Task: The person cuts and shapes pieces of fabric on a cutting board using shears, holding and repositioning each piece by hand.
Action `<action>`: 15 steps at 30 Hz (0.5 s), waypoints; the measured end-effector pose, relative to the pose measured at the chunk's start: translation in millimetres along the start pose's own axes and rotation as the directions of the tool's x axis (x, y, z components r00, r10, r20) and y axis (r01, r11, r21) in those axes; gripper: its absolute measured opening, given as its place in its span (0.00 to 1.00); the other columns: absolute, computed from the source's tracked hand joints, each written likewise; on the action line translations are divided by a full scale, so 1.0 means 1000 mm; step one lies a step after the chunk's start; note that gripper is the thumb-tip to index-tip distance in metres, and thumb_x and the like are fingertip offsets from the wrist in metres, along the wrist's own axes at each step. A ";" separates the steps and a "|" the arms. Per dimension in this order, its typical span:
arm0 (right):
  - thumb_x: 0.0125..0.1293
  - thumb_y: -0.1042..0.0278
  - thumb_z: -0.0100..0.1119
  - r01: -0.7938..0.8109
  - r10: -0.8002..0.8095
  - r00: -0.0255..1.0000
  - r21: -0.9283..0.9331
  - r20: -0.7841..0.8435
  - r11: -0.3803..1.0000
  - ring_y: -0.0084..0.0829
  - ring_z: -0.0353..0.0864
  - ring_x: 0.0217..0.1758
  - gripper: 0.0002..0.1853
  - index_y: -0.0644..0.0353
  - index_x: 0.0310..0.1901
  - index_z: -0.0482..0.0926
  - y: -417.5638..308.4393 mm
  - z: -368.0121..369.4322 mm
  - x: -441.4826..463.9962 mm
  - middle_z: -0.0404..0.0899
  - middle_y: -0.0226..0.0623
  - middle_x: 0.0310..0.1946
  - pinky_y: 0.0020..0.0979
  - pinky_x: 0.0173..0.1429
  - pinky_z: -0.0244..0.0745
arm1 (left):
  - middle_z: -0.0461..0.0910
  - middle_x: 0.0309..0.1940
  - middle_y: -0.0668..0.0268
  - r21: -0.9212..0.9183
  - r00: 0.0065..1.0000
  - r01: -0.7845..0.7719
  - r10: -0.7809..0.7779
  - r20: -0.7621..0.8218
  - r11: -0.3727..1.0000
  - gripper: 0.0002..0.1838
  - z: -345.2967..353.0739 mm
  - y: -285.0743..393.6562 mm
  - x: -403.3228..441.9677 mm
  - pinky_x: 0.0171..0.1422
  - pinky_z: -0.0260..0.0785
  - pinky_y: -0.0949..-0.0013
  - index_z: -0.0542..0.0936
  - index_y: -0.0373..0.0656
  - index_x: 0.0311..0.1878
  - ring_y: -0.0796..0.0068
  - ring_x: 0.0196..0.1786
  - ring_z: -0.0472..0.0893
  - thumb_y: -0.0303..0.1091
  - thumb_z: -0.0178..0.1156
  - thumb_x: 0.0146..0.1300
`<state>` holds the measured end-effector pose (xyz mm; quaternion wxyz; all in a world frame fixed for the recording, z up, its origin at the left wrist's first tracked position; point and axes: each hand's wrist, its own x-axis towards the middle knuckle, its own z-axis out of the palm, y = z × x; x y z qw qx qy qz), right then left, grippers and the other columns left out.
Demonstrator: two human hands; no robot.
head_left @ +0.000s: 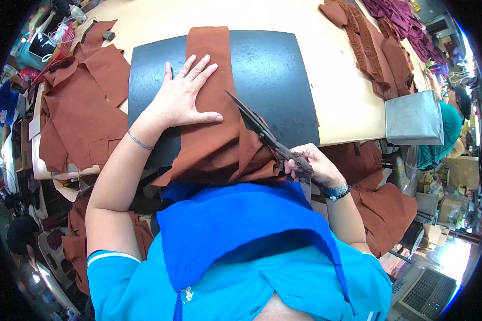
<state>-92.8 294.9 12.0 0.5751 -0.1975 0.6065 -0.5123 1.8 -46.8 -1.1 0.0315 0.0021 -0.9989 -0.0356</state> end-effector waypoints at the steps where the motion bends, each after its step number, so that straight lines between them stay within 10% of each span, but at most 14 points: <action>1: 0.65 0.63 0.62 0.001 -0.001 1.000 0.001 0.011 1.000 0.14 0.76 0.23 0.10 0.59 0.29 0.80 0.002 -0.001 0.000 0.79 0.25 0.23 0.18 0.28 0.73 | 0.50 0.76 0.59 -0.003 1.000 0.003 -0.003 -0.001 1.000 0.59 0.000 0.000 0.000 0.72 0.35 0.26 0.56 0.48 0.74 0.50 0.78 0.47 0.80 0.55 0.45; 15: 0.65 0.64 0.61 0.001 0.002 1.000 0.121 -0.020 0.993 0.18 0.79 0.24 0.09 0.60 0.32 0.80 0.011 0.010 0.001 0.80 0.29 0.25 0.20 0.30 0.76 | 0.48 0.77 0.60 0.005 0.999 0.043 -0.043 0.015 0.999 0.60 -0.001 0.012 -0.003 0.73 0.34 0.27 0.54 0.49 0.75 0.50 0.78 0.46 0.77 0.58 0.45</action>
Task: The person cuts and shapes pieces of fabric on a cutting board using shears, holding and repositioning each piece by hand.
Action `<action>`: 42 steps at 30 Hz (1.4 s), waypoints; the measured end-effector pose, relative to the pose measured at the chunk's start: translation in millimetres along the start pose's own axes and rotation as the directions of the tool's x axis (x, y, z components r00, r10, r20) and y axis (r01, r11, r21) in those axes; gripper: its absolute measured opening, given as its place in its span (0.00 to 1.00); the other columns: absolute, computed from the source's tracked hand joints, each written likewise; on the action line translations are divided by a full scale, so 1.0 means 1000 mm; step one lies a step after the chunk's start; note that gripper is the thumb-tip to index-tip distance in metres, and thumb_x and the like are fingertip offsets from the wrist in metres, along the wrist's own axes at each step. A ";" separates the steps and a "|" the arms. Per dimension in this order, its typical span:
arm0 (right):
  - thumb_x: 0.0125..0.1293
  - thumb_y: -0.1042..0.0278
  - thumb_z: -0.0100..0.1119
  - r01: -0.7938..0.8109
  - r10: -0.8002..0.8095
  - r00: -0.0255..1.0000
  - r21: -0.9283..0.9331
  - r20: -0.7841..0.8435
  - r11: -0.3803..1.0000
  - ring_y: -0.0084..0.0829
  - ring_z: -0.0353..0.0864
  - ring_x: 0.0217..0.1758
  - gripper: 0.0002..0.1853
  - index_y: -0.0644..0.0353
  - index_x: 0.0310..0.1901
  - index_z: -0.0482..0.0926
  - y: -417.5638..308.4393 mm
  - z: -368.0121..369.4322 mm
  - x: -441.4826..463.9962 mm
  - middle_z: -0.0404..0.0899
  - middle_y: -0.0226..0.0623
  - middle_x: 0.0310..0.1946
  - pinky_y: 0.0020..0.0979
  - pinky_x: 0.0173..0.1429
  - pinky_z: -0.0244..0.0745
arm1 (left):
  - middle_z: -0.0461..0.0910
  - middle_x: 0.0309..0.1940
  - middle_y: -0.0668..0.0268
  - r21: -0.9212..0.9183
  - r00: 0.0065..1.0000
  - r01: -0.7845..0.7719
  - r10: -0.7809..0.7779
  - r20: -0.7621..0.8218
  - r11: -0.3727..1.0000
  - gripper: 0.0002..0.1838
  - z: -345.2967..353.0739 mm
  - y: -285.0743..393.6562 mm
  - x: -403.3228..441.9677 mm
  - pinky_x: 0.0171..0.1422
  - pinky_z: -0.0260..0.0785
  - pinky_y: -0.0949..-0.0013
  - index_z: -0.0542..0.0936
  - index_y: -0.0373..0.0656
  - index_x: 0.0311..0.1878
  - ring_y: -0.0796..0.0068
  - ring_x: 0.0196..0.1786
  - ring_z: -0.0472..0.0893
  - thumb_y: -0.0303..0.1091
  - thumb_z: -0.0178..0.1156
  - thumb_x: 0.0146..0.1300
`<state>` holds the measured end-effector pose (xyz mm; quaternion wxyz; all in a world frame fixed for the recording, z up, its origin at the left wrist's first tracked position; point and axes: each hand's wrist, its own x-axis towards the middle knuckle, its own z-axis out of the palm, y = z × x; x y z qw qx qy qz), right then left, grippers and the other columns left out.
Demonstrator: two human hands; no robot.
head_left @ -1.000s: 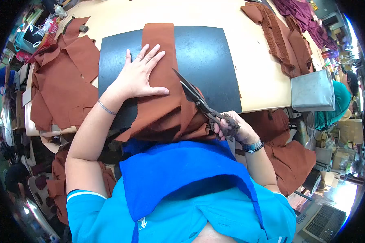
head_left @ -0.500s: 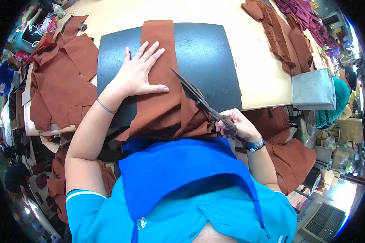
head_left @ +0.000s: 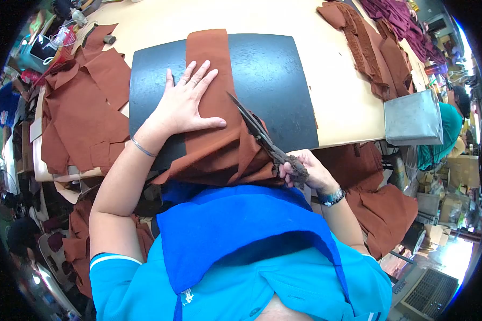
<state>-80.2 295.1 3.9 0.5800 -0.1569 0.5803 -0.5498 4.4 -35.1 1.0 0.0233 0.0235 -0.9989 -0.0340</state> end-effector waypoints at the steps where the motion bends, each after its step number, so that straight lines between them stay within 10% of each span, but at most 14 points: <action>1: 0.65 0.64 0.61 0.017 -0.017 1.000 0.013 0.000 1.000 0.18 0.79 0.24 0.09 0.60 0.32 0.80 0.003 0.001 -0.002 0.80 0.30 0.26 0.20 0.30 0.76 | 0.47 0.77 0.59 -0.005 1.000 0.018 -0.018 0.002 1.000 0.60 0.000 0.001 -0.001 0.72 0.34 0.27 0.54 0.49 0.75 0.50 0.78 0.46 0.77 0.58 0.45; 42: 0.68 0.60 0.60 0.083 -0.067 0.992 0.155 -0.109 0.984 0.17 0.78 0.28 0.12 0.61 0.39 0.81 0.016 0.033 0.006 0.80 0.29 0.30 0.21 0.33 0.78 | 0.43 0.78 0.56 0.048 0.993 0.104 -0.107 0.049 0.993 0.57 -0.001 0.054 -0.017 0.68 0.41 0.22 0.50 0.49 0.77 0.52 0.79 0.43 0.69 0.61 0.50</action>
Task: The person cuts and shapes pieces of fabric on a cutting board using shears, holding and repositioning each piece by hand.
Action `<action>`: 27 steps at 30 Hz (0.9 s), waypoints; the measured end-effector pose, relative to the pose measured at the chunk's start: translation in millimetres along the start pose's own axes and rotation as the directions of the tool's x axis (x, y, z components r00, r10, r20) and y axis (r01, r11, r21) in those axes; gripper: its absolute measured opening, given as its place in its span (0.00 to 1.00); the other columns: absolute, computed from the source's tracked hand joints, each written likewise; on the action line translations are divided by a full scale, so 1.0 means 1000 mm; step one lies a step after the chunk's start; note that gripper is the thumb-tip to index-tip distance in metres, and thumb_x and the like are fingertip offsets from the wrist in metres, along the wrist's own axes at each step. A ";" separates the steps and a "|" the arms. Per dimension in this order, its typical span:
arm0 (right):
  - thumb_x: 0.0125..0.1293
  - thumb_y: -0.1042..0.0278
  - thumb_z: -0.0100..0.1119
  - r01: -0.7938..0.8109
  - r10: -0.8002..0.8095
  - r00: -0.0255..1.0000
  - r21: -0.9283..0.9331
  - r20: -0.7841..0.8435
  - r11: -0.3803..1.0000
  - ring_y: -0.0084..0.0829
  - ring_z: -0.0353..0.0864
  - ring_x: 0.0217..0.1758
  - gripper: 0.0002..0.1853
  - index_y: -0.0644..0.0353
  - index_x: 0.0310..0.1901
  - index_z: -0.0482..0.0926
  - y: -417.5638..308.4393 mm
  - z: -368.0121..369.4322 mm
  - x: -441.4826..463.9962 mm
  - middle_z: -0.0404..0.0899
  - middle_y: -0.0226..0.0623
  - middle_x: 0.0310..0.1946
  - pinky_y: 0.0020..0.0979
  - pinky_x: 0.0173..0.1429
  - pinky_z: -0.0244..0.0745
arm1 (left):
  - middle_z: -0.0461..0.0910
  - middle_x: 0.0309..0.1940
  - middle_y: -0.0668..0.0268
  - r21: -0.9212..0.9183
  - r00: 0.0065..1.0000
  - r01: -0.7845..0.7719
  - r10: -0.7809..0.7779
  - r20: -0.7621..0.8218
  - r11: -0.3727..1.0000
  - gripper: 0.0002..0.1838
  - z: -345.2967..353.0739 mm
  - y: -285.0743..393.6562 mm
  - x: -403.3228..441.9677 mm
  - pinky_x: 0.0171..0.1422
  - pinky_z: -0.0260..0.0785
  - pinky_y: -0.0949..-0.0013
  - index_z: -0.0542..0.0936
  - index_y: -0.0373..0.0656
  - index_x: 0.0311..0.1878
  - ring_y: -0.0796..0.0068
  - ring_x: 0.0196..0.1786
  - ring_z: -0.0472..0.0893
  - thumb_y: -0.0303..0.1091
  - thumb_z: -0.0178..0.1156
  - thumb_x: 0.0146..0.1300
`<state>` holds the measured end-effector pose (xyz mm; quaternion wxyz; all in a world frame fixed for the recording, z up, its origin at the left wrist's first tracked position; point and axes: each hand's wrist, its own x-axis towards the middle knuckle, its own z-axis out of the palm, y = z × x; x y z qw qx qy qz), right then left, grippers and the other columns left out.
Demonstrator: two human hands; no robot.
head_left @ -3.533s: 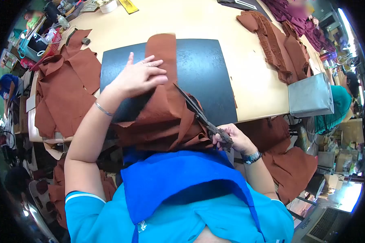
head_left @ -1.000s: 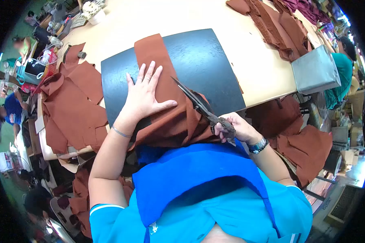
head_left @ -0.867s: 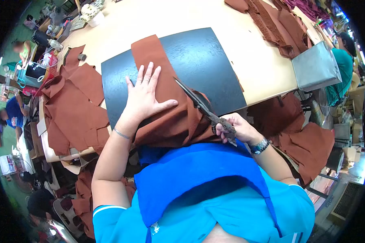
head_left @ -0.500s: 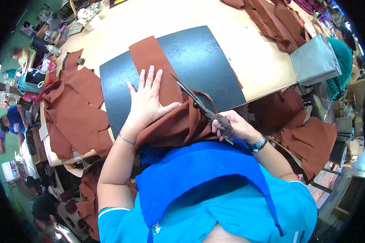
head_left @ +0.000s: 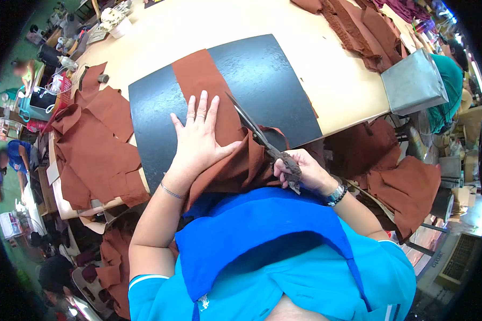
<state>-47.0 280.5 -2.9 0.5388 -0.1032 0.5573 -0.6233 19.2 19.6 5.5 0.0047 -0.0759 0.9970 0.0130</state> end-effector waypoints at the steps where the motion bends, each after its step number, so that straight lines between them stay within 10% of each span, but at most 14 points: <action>1: 0.68 0.60 0.60 0.001 -0.001 1.000 -0.004 -0.005 1.000 0.17 0.78 0.28 0.12 0.61 0.39 0.80 0.000 0.001 -0.001 0.79 0.29 0.30 0.21 0.33 0.78 | 0.43 0.78 0.56 -0.003 1.000 0.004 -0.004 0.003 1.000 0.57 0.000 0.000 -0.001 0.68 0.41 0.22 0.50 0.49 0.77 0.53 0.79 0.43 0.68 0.61 0.50; 27: 0.68 0.58 0.61 0.026 -0.022 0.996 0.038 -0.091 0.999 0.17 0.78 0.27 0.11 0.59 0.37 0.80 0.004 0.017 -0.003 0.78 0.28 0.29 0.22 0.32 0.78 | 0.42 0.77 0.54 -0.032 0.999 -0.012 0.013 0.030 0.999 0.58 -0.002 0.017 -0.011 0.68 0.40 0.22 0.49 0.49 0.77 0.52 0.79 0.42 0.69 0.61 0.49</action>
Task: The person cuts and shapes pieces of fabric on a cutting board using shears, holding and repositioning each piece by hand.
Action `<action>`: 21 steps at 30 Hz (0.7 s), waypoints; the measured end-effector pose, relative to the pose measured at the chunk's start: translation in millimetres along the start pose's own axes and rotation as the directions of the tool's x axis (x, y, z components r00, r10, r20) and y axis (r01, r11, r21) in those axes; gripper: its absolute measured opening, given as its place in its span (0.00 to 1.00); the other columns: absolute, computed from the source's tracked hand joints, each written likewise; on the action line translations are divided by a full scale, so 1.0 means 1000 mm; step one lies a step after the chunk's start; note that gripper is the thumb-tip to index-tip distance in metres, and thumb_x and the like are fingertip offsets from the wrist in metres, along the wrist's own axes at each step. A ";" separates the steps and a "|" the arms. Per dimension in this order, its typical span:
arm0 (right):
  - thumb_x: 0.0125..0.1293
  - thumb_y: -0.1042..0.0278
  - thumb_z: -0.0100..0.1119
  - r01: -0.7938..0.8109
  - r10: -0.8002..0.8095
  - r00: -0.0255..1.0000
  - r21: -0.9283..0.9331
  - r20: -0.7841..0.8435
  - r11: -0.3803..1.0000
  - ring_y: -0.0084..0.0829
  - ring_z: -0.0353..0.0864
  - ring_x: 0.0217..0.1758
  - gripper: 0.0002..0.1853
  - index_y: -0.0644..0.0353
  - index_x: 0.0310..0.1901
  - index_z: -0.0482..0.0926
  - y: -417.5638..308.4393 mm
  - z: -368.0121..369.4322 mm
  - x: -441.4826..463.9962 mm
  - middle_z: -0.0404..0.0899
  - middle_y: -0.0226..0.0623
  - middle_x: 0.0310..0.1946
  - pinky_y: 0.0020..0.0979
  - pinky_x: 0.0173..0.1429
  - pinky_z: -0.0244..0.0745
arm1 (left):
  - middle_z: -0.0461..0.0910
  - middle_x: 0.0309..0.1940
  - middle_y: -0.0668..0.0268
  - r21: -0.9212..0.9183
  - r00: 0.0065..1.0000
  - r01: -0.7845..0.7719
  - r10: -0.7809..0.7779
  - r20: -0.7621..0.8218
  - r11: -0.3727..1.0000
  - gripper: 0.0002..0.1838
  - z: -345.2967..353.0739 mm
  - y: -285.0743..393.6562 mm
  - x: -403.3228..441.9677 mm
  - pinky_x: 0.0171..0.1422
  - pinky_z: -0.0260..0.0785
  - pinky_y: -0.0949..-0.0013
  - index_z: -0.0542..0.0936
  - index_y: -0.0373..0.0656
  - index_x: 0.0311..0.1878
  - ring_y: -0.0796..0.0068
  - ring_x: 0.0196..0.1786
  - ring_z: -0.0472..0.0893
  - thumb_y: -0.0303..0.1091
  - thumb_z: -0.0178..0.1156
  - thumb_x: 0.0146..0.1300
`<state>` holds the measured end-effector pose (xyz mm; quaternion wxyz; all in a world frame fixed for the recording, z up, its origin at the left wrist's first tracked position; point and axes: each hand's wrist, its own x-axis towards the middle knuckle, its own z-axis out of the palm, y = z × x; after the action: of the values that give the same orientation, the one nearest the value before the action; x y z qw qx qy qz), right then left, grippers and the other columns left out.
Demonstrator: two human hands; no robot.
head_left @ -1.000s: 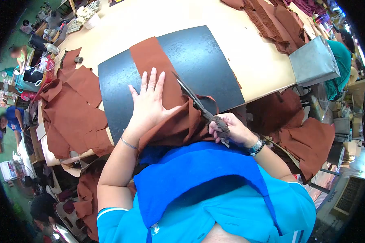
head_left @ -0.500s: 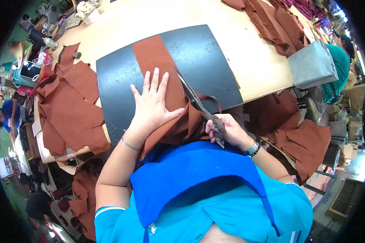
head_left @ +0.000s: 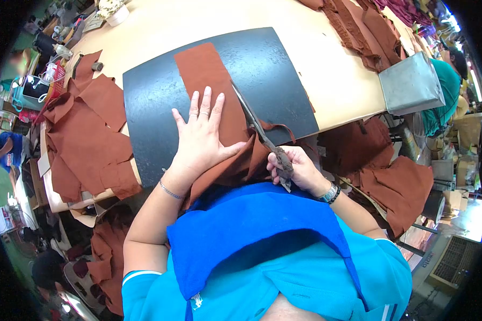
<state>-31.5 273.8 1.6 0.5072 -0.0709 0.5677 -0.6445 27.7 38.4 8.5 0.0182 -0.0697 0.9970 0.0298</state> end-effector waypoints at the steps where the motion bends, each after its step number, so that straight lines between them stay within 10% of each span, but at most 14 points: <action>1: 0.68 0.58 0.61 -0.002 0.003 1.000 0.013 -0.009 1.000 0.17 0.78 0.27 0.12 0.59 0.37 0.80 0.000 0.000 0.001 0.78 0.28 0.29 0.22 0.31 0.78 | 0.42 0.77 0.54 0.000 1.000 -0.001 0.001 0.015 1.000 0.57 -0.001 0.002 -0.001 0.68 0.40 0.22 0.49 0.49 0.77 0.52 0.79 0.42 0.69 0.61 0.50; 21: 0.67 0.53 0.61 -0.003 0.005 0.997 0.027 -0.071 1.000 0.17 0.76 0.22 0.16 0.57 0.31 0.78 -0.006 0.007 0.005 0.75 0.26 0.21 0.21 0.28 0.75 | 0.41 0.78 0.54 -0.073 0.999 -0.026 0.028 0.030 0.997 0.57 0.001 0.015 -0.017 0.67 0.40 0.22 0.50 0.49 0.77 0.51 0.79 0.40 0.63 0.64 0.48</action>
<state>-32.5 264.4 6.3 0.4890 -0.0402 0.5769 -0.6530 42.1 56.1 9.0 0.0309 -0.0564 0.9957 0.0673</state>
